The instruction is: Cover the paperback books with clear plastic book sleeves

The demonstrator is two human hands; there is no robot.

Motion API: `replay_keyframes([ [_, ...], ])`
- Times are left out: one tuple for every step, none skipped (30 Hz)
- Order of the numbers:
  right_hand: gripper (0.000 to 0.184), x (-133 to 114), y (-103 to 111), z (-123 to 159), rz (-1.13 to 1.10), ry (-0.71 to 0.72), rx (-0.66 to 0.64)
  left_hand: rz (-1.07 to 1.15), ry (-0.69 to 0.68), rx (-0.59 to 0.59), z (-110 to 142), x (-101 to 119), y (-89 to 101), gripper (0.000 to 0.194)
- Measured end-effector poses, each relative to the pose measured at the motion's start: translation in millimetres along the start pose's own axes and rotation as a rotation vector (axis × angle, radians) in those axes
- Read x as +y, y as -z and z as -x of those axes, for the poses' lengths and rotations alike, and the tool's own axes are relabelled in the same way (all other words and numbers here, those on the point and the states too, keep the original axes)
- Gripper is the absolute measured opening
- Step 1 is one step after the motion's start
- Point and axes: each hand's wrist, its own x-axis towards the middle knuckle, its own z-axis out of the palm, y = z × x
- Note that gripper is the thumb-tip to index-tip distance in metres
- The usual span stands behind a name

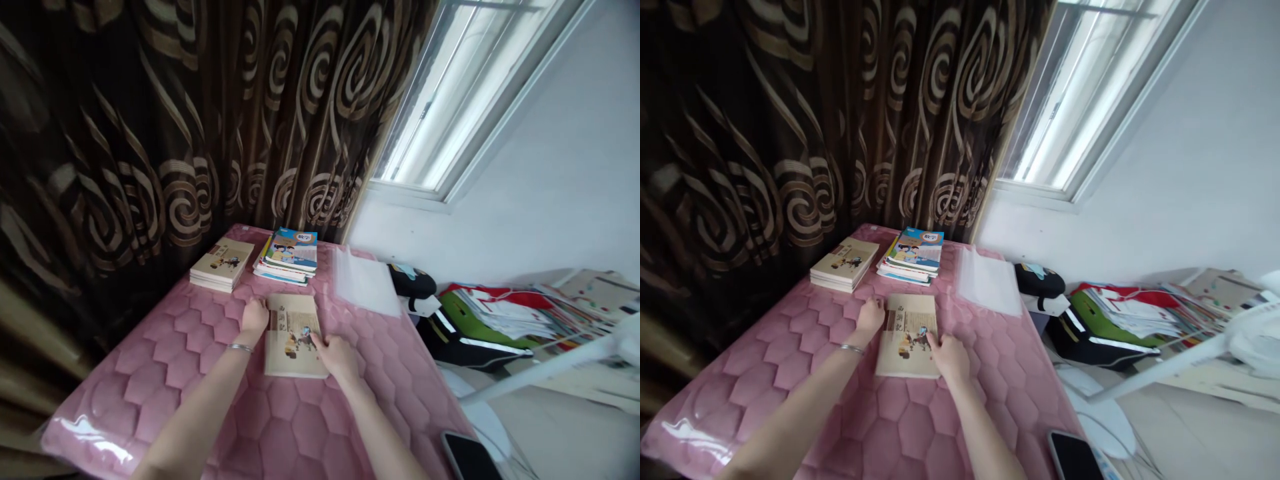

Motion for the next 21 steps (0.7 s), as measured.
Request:
replay_keyframes([
  [0.048,-3,-2,6,0.007,-0.026,-0.001,0.011,0.023,-0.015,-3,3,-0.5,0.027],
  [0.049,-5,-4,10,0.027,-0.049,-0.006,0.021,0.042,-0.031,-4,5,-0.5,0.027],
  [0.049,-7,-5,12,0.044,-0.065,-0.008,0.031,0.060,-0.049,-4,7,-0.3,0.028],
  [0.049,-9,-5,14,0.044,-0.069,0.002,0.042,0.074,-0.068,-2,7,-0.1,0.029],
  [0.049,-10,-6,15,0.041,-0.071,0.013,0.054,0.087,-0.089,1,6,-0.2,0.031],
  [0.049,-10,-6,15,0.036,-0.069,0.024,0.068,0.096,-0.110,5,6,-0.9,0.032],
  [0.049,-10,-7,15,0.032,-0.067,0.034,0.086,0.101,-0.131,9,4,-2.2,0.033],
  [0.049,-9,-8,16,0.027,-0.065,0.042,0.107,0.103,-0.149,14,3,-4.3,0.032],
  [0.048,-9,-8,16,0.023,-0.065,0.049,0.132,0.102,-0.164,19,2,-6.9,0.031],
  [0.048,-8,-9,16,0.022,-0.068,0.053,0.158,0.100,-0.173,23,1,-9.8,0.029],
  [0.048,-8,-10,17,0.023,-0.073,0.056,0.186,0.098,-0.177,28,0,-12.8,0.028],
  [0.047,-7,-11,18,0.023,-0.080,0.059,0.215,0.095,-0.175,32,-1,-15.4,0.027],
  [0.047,-7,-12,19,0.016,-0.086,0.063,0.242,0.090,-0.170,35,-1,-17.4,0.027],
  [0.047,-6,-14,19,-0.001,-0.083,0.073,0.267,0.083,-0.163,39,-2,-18.6,0.028],
  [0.046,-5,-15,20,-0.032,-0.071,0.096,0.286,0.073,-0.154,42,-3,-19.0,0.028],
  [0.045,-5,-16,19,-0.080,-0.050,0.131,0.311,0.057,-0.142,45,-3,-18.7,0.028],
  [0.043,-4,-17,19,-0.144,-0.027,0.174,0.352,0.032,-0.126,48,-4,-17.8,0.029],
  [0.042,-2,-18,18,-0.223,-0.012,0.211,0.408,0.000,-0.110,51,-4,-16.6,0.029],
  [0.042,-1,-18,17,-0.313,-0.009,0.230,0.477,-0.034,-0.096,54,-4,-15.2,0.030],
  [0.043,0,-17,16,-0.411,-0.019,0.228,0.553,-0.062,-0.086,56,-4,-14.0,0.032],
  [0.045,2,-16,15,-0.513,-0.038,0.200,0.630,-0.075,-0.084,58,-4,-13.2,0.034],
])
